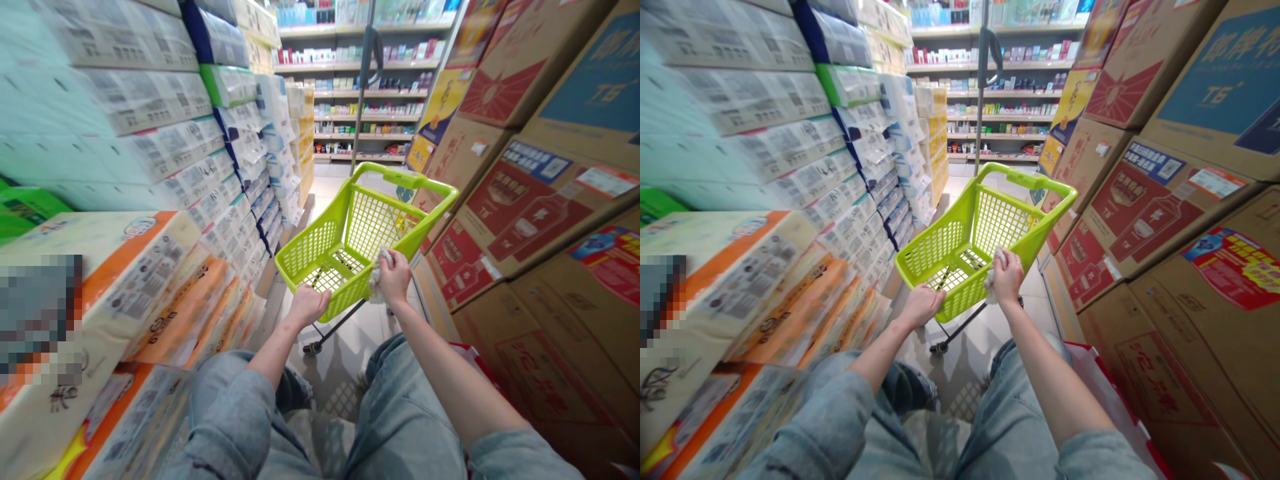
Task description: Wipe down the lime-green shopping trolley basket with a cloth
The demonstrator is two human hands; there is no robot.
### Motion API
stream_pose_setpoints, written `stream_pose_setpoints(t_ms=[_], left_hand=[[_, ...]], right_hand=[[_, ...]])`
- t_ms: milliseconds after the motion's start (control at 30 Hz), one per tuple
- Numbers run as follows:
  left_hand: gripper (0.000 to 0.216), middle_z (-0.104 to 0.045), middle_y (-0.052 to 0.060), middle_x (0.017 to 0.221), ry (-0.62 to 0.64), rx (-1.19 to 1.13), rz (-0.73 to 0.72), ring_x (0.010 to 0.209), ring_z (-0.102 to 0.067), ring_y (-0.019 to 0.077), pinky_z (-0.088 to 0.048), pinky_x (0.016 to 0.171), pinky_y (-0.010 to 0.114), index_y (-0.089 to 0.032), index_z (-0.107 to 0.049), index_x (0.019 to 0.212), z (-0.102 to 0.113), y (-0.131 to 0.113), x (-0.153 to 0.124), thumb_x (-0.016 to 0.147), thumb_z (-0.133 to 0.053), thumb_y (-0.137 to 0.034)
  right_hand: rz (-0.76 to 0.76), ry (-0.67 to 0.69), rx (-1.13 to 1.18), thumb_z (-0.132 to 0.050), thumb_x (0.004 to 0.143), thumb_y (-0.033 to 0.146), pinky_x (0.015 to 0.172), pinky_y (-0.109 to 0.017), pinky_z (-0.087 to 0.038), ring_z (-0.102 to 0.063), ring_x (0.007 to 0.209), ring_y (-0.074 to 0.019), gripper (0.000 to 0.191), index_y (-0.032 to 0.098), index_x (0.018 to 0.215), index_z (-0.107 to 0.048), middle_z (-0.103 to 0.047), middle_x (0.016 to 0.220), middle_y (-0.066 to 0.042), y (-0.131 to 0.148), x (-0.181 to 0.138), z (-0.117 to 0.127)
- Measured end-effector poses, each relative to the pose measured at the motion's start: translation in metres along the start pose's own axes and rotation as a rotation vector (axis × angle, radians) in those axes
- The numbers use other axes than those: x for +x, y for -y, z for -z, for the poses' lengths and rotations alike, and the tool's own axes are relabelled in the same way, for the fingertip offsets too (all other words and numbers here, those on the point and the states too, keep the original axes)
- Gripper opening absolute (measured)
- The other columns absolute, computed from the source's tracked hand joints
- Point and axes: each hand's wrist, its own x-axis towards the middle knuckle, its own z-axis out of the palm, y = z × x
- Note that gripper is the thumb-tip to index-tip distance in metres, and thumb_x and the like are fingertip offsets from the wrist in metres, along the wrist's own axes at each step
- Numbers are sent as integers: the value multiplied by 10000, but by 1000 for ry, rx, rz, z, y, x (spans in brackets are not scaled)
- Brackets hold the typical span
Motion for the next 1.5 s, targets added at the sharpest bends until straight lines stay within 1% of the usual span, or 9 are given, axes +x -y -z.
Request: stream_pose_setpoints(t_ms=[100,367,500,767,867,967,1033,1167,1500], left_hand=[[641,-678,93,618,-2,-7,11,608,-613,158,-397,719,311,-138,-684,636,-1,0,0,971,-175,-336],[613,-678,108,622,-60,7,12,598,-617,168,-397,705,325,-124,-678,649,-2,-2,0,967,-193,-323],[573,-678,90,616,-63,22,2,585,-616,165,-392,694,322,-136,-680,682,-3,-3,-1,966,-208,-295],[620,-677,105,617,-51,9,27,594,-619,174,-384,689,332,-133,-671,649,0,-17,1,978,-174,-305],[621,-672,111,604,-57,1,28,583,-614,177,-379,694,340,-130,-668,642,-2,-24,4,978,-174,-299],[588,-668,111,603,-77,-12,17,583,-611,176,-372,696,339,-128,-670,669,-5,-33,7,975,-193,-281],[577,-670,108,610,-88,-30,6,583,-610,178,-367,692,340,-133,-673,683,-7,-39,8,974,-199,-282],[575,-667,105,597,-123,-47,40,578,-610,182,-365,704,349,-137,-687,687,-8,-49,12,969,-210,-288],[591,-670,130,593,-163,-63,128,575,-622,192,-384,709,359,-102,-718,691,-6,-58,16,958,-227,-294]], right_hand=[[46,106,-75,-494,824,342,797,-331,-450,-571,819,-199,305,173,984,-692,-593,906,-74,0,5,-6],[212,299,51,-470,894,377,902,-336,-464,-565,964,-194,302,231,1040,-691,-542,955,-70,14,-49,-19],[242,389,58,-468,898,417,872,-328,-471,-562,911,-182,319,237,1020,-702,-521,912,-55,15,-48,-18],[120,322,-199,-462,875,481,696,-276,-421,-521,710,-132,428,178,691,-701,-533,954,-60,0,7,-14],[79,300,-374,-475,877,439,600,-263,-345,-459,603,-99,366,191,711,-686,-552,972,-43,-1,22,-15],[8,245,-473,-516,866,404,549,-257,-260,-409,555,-99,270,194,786,-665,-564,825,-23,-4,30,-18],[36,217,-504,-527,865,384,541,-256,-226,-410,579,-110,244,192,781,-652,-560,776,-26,-6,33,-20],[209,203,-591,-499,892,364,551,-262,-209,-432,665,-128,273,193,746,-653,-574,889,-61,-9,27,-18],[381,325,-499,-428,937,371,590,-245,-298,-501,708,-137,325,202,796,-667,-575,883,-55,15,-40,-12]])
